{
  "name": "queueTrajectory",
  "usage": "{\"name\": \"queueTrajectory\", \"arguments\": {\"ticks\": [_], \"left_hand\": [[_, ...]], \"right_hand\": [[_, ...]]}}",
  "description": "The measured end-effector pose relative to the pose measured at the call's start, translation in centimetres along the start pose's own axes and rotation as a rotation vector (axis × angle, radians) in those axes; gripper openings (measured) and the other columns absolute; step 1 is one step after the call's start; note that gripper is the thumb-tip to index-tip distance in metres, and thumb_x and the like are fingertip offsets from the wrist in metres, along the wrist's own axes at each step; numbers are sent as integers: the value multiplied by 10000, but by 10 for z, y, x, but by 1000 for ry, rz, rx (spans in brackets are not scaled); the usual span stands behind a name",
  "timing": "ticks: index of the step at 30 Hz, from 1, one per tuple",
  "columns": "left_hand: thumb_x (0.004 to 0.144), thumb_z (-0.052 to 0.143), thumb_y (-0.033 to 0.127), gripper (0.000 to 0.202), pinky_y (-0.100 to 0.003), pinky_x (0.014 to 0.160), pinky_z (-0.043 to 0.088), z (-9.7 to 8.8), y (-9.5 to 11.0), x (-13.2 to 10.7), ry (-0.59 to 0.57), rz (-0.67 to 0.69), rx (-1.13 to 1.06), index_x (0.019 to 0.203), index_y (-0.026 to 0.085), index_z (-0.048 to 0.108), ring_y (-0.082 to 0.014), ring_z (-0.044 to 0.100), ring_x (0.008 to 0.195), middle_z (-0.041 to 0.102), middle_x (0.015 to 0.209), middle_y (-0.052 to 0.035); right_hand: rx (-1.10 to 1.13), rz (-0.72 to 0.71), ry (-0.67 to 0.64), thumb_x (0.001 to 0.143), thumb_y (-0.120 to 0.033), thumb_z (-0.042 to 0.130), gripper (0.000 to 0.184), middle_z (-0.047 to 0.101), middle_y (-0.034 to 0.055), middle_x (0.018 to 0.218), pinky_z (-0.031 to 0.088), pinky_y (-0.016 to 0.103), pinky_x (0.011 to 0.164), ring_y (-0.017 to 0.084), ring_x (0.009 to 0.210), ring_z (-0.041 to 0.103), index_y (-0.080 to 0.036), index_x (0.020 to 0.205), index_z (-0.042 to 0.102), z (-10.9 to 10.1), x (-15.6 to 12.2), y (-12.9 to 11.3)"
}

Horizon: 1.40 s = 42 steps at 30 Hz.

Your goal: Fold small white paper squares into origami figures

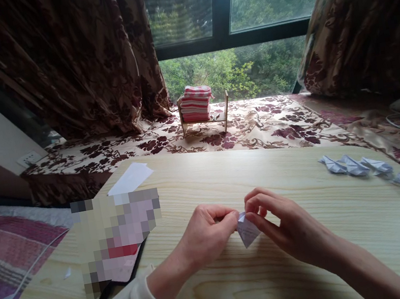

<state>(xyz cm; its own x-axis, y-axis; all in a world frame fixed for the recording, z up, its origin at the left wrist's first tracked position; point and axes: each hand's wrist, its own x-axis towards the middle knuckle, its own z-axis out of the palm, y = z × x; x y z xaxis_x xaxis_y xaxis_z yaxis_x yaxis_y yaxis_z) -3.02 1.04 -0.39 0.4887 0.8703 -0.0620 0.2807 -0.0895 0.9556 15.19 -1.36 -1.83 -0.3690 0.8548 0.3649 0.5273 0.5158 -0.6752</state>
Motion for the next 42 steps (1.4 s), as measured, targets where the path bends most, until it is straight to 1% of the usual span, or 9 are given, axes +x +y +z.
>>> {"name": "queueTrajectory", "arguments": {"ticks": [6,12,16,22,27,29,32,37,42], "left_hand": [[803,473,237,315,-217,519,280,1,2,-1,5,12,10,505,141,513,-92,361,550,388,516,33],[798,490,235,294,-211,563,370,3,2,-2,30,46,37,592,122,667,-120,503,595,566,564,9],[797,496,218,281,-214,586,393,3,2,-2,57,68,90,636,115,701,-134,542,630,615,606,-9],[804,477,175,266,-221,619,401,5,0,-2,66,140,160,658,113,690,-131,541,653,607,637,-20],[823,449,165,317,-220,601,376,4,1,-2,69,207,229,538,133,585,-108,485,600,505,569,10],[840,439,181,342,-224,602,373,3,2,-2,68,221,250,524,139,562,-108,481,596,493,564,11],[856,455,225,338,-231,632,385,4,3,-2,70,238,274,556,146,588,-114,499,608,523,566,9],[765,587,199,211,-269,757,384,8,0,-1,129,280,362,559,158,598,-107,515,593,578,563,24],[806,527,190,245,-270,763,388,8,-4,-1,149,319,389,575,165,605,-110,513,596,578,554,20]], "right_hand": [[-29,-7,1,893,-170,462,107,576,42,844,456,267,592,132,667,542,-194,805,517,-1,1,-1],[-38,-10,0,882,-157,462,100,566,36,823,445,268,590,129,662,526,-192,797,502,-1,1,-2],[-62,-37,1,882,-150,462,91,565,41,836,443,267,603,131,673,528,-190,812,504,-1,1,0],[-119,-96,6,885,-142,463,82,578,51,866,453,269,635,144,710,549,-196,854,517,-1,1,2],[-145,-115,8,890,-149,456,81,578,56,869,452,270,636,149,719,551,-198,862,514,-1,1,2],[-141,-114,6,893,-154,454,82,577,57,867,452,269,636,148,717,549,-199,860,514,-1,1,2],[-126,-113,-2,898,-154,449,79,570,55,865,446,275,644,149,721,543,-197,864,506,-1,0,1],[-113,-113,-10,903,-160,445,81,563,50,859,437,279,645,150,724,541,-195,851,495,-1,1,1],[-115,-101,-5,907,-167,436,96,574,57,858,449,275,642,151,721,550,-196,851,507,-1,1,2]]}}
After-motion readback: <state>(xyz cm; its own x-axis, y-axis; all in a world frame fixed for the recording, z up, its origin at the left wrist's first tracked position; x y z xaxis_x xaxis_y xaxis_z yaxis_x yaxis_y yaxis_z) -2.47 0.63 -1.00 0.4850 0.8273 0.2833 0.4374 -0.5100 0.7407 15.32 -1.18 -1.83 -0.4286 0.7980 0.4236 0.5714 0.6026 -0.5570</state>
